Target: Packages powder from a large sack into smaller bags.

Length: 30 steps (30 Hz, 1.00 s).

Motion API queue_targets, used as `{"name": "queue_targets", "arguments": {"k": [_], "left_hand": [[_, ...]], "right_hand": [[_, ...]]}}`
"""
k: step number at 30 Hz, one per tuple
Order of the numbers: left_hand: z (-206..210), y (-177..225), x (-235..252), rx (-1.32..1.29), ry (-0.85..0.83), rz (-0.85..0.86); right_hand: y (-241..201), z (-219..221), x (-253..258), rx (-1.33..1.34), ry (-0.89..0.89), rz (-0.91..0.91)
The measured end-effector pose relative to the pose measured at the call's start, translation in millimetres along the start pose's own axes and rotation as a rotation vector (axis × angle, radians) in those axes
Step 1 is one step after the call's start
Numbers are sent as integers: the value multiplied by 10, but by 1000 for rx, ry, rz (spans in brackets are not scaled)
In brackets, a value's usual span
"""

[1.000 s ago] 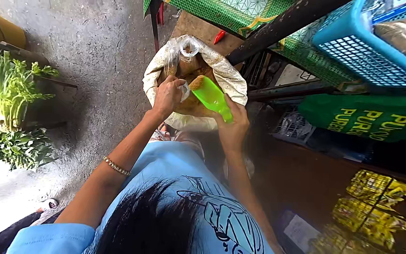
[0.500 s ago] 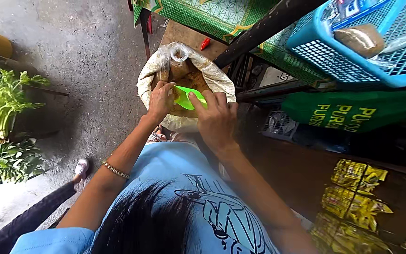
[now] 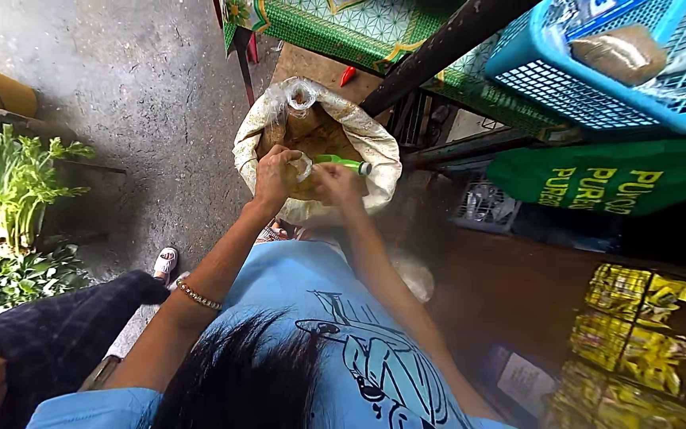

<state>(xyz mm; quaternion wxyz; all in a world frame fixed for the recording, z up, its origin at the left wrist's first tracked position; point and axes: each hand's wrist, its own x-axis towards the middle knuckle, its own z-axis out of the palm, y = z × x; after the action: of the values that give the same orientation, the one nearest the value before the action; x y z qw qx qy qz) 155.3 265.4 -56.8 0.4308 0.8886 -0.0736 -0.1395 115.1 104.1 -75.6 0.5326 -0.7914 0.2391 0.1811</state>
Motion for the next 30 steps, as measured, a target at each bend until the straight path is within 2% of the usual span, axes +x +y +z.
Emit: {"name": "queue_targets", "arguments": {"k": [2,4,8,9,11,15,17,21,23,25,26,28,30], "left_hand": [[-5,35,-19,-16,0,-32],[-52,75,-57,-26,3,-51],[-152,180,-113,-38,97,17],[-131,178,-85,-14,118,33],[-83,169,-43,49,64,-35],[-29,209,13,49,66,-15],[-32,187,-10,27,-1,-57],[-133,316,121,-250,-25,-151],[-140,263,126,-328,-46,-186],[-122,212,189,-401,-63,-209],[-100,207,193,-442,-67,-222],[-65,213,197,-475,-66,-241],[-66,213,166,-401,-71,-246]], "right_hand": [[-10,184,29,233,-36,116],[-87,221,-25,258,26,110],[-354,43,-259,-165,275,-178],[-373,47,-221,-255,331,-218],[-343,68,-119,-302,294,-183],[-345,-55,-10,-77,190,-92],[-296,-83,-69,40,123,-38],[-384,-314,-192,243,111,-208],[-273,-376,-244,299,203,-228],[-121,-406,-121,73,366,-156],[-67,-406,-85,-74,381,-98],[6,-347,-45,-336,280,-45],[111,-232,-34,-381,102,-95]]}}
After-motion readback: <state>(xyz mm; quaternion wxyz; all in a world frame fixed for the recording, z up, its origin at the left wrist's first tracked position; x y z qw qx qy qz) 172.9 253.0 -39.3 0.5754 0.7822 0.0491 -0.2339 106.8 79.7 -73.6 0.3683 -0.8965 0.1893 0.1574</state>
